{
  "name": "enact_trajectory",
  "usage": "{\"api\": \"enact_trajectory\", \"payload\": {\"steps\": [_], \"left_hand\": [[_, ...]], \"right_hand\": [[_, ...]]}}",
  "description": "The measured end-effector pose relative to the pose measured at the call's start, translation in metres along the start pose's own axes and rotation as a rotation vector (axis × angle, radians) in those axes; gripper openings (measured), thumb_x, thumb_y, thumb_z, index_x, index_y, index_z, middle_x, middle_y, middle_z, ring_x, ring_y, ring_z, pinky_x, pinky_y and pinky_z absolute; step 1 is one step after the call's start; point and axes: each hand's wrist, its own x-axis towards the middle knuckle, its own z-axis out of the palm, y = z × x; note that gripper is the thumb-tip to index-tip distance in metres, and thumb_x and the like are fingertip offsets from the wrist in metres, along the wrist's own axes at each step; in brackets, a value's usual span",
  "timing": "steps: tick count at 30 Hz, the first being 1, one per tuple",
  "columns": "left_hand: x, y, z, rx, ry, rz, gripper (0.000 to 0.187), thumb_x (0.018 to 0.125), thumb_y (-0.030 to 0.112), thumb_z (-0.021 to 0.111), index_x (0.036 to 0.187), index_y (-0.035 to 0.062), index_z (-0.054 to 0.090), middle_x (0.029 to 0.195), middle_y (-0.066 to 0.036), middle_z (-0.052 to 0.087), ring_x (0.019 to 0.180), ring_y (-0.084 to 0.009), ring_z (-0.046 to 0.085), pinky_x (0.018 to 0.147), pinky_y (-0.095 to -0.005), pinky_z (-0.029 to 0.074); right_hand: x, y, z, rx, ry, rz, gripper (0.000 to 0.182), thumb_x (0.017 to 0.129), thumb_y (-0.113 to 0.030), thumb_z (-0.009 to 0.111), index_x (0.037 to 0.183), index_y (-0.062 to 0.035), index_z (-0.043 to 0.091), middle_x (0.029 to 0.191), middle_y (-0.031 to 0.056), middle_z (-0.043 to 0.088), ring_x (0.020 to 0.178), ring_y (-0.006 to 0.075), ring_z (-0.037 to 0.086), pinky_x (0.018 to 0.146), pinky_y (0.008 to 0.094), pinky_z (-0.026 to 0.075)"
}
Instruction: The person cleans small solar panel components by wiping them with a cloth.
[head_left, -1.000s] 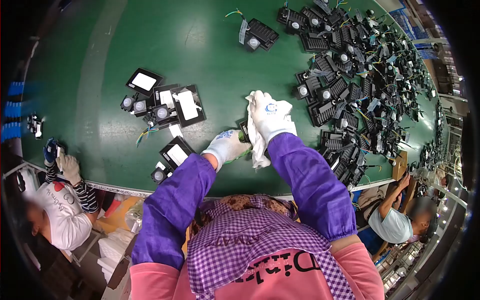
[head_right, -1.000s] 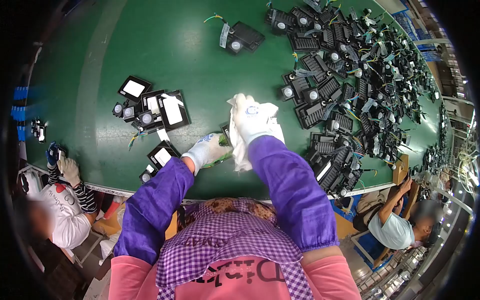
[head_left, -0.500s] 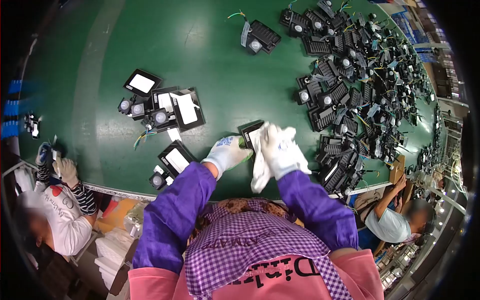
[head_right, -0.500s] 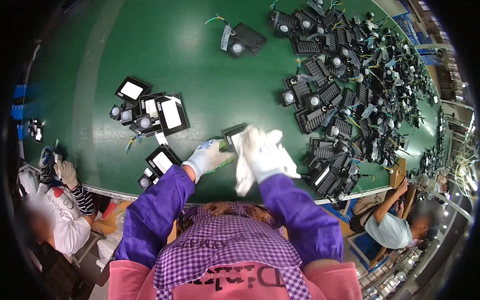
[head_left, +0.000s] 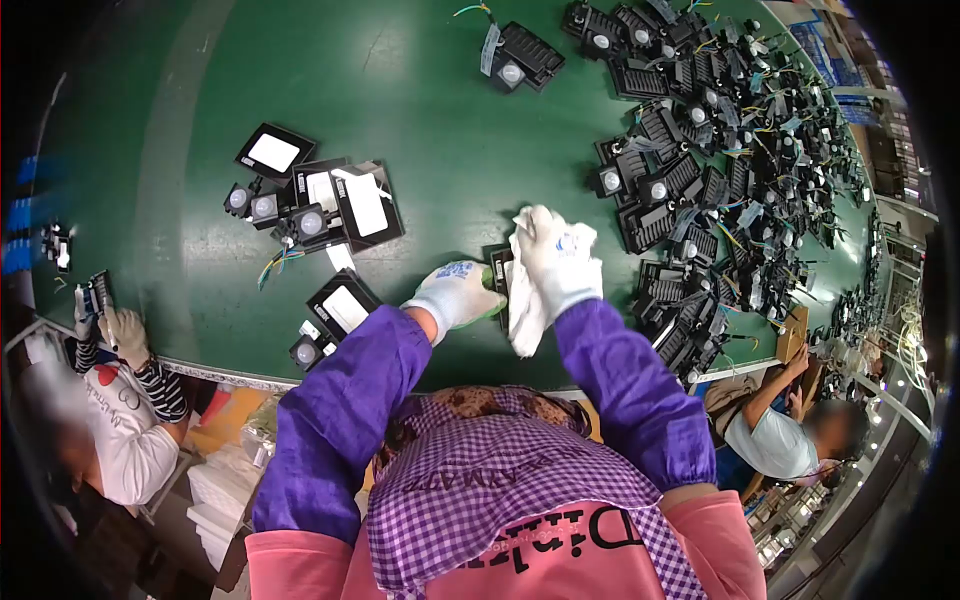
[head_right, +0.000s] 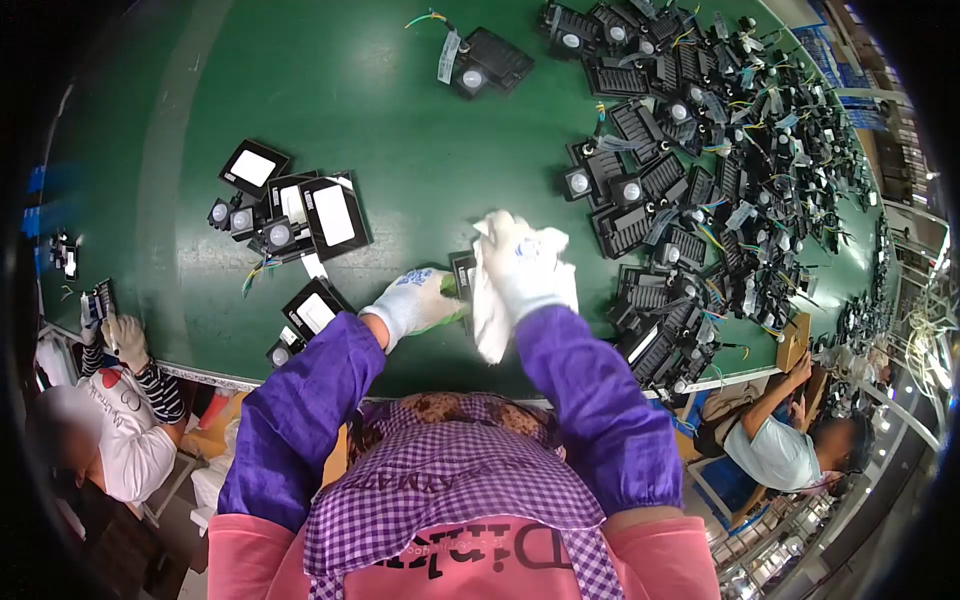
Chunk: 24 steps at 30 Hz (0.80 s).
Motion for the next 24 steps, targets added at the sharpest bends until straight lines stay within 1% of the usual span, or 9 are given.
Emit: {"api": "enact_trajectory", "payload": {"steps": [3, 4, 7, 8, 9, 10, 13, 22, 24], "left_hand": [[0.000, -0.003, 0.006, 0.096, 0.079, -0.044, 0.047, 0.084, 0.044, 0.066, 0.115, 0.0087, 0.069, 0.112, -0.020, 0.069, 0.109, -0.0350, 0.065, 0.095, -0.0433, 0.049], [-0.003, -0.004, 0.013, -0.024, 0.210, 0.031, 0.046, 0.084, 0.044, 0.066, 0.114, 0.0089, 0.070, 0.110, -0.017, 0.070, 0.104, -0.0344, 0.066, 0.093, -0.0431, 0.050], [-0.005, -0.004, -0.002, -0.036, -0.006, 0.016, 0.045, 0.084, 0.044, 0.066, 0.112, 0.0096, 0.071, 0.110, -0.016, 0.071, 0.103, -0.0336, 0.066, 0.093, -0.0415, 0.051], [-0.007, -0.002, -0.004, -0.071, 0.017, 0.004, 0.042, 0.083, 0.042, 0.066, 0.110, 0.0107, 0.072, 0.109, -0.016, 0.071, 0.102, -0.0338, 0.067, 0.092, -0.0404, 0.051], [-0.006, -0.003, -0.002, -0.065, 0.010, 0.007, 0.041, 0.083, 0.042, 0.066, 0.110, 0.0111, 0.072, 0.108, -0.016, 0.071, 0.102, -0.0339, 0.067, 0.091, -0.0404, 0.051], [-0.006, -0.003, -0.002, -0.054, 0.004, 0.008, 0.040, 0.083, 0.041, 0.066, 0.110, 0.0114, 0.072, 0.107, -0.017, 0.071, 0.101, -0.0340, 0.067, 0.091, -0.0404, 0.051], [-0.004, 0.001, -0.001, 0.005, 0.022, -0.009, 0.038, 0.084, 0.039, 0.065, 0.108, 0.0114, 0.072, 0.105, -0.017, 0.071, 0.099, -0.0345, 0.067, 0.089, -0.0407, 0.052], [-0.008, -0.002, -0.004, 0.005, 0.125, 0.023, 0.042, 0.081, 0.042, 0.066, 0.104, 0.0072, 0.073, 0.106, -0.020, 0.070, 0.099, -0.0370, 0.067, 0.088, -0.0413, 0.052], [-0.005, -0.001, -0.002, -0.004, 0.079, 0.024, 0.043, 0.080, 0.042, 0.066, 0.103, 0.0055, 0.073, 0.105, -0.023, 0.069, 0.100, -0.0385, 0.066, 0.089, -0.0424, 0.051]], "right_hand": [[-0.001, -0.030, -0.006, -0.382, -0.320, -0.182, 0.025, 0.092, -0.024, 0.052, 0.114, -0.0107, 0.057, 0.110, 0.0152, 0.063, 0.103, 0.0336, 0.062, 0.090, 0.0467, 0.048], [-0.009, -0.030, 0.010, -0.115, -0.186, -0.351, 0.025, 0.091, -0.023, 0.053, 0.112, -0.0097, 0.057, 0.108, 0.0145, 0.063, 0.099, 0.0347, 0.063, 0.089, 0.0436, 0.047], [-0.003, -0.017, -0.009, -0.206, -0.272, -0.254, 0.023, 0.093, -0.021, 0.050, 0.111, -0.0088, 0.057, 0.108, 0.0139, 0.062, 0.094, 0.0327, 0.064, 0.088, 0.0416, 0.047], [0.005, -0.036, -0.048, 0.258, -0.468, 0.184, 0.024, 0.094, -0.021, 0.048, 0.112, -0.0079, 0.057, 0.105, 0.0146, 0.063, 0.093, 0.0313, 0.064, 0.086, 0.0404, 0.049], [0.007, 0.030, 0.022, 0.142, 0.013, -0.076, 0.024, 0.095, -0.022, 0.046, 0.112, -0.0084, 0.057, 0.102, 0.0134, 0.064, 0.090, 0.0279, 0.064, 0.080, 0.0411, 0.051], [0.004, 0.023, 0.015, 0.347, -0.112, 0.022, 0.025, 0.095, -0.023, 0.048, 0.113, -0.0083, 0.057, 0.102, 0.0133, 0.064, 0.091, 0.0290, 0.064, 0.081, 0.0418, 0.051], [-0.009, -0.009, 0.022, -0.195, -0.098, -0.358, 0.026, 0.095, -0.027, 0.052, 0.113, -0.0083, 0.057, 0.105, 0.0150, 0.065, 0.096, 0.0330, 0.065, 0.085, 0.0451, 0.050], [-0.032, -0.011, 0.018, -0.253, -0.101, -0.324, 0.031, 0.088, -0.020, 0.056, 0.117, -0.0113, 0.058, 0.106, 0.0130, 0.066, 0.102, 0.0318, 0.065, 0.095, 0.0652, 0.036], [-0.030, -0.026, 0.000, -0.276, 0.053, -0.346, 0.029, 0.088, -0.021, 0.057, 0.116, -0.0133, 0.058, 0.104, 0.0123, 0.066, 0.101, 0.0334, 0.064, 0.095, 0.0611, 0.037]]}}
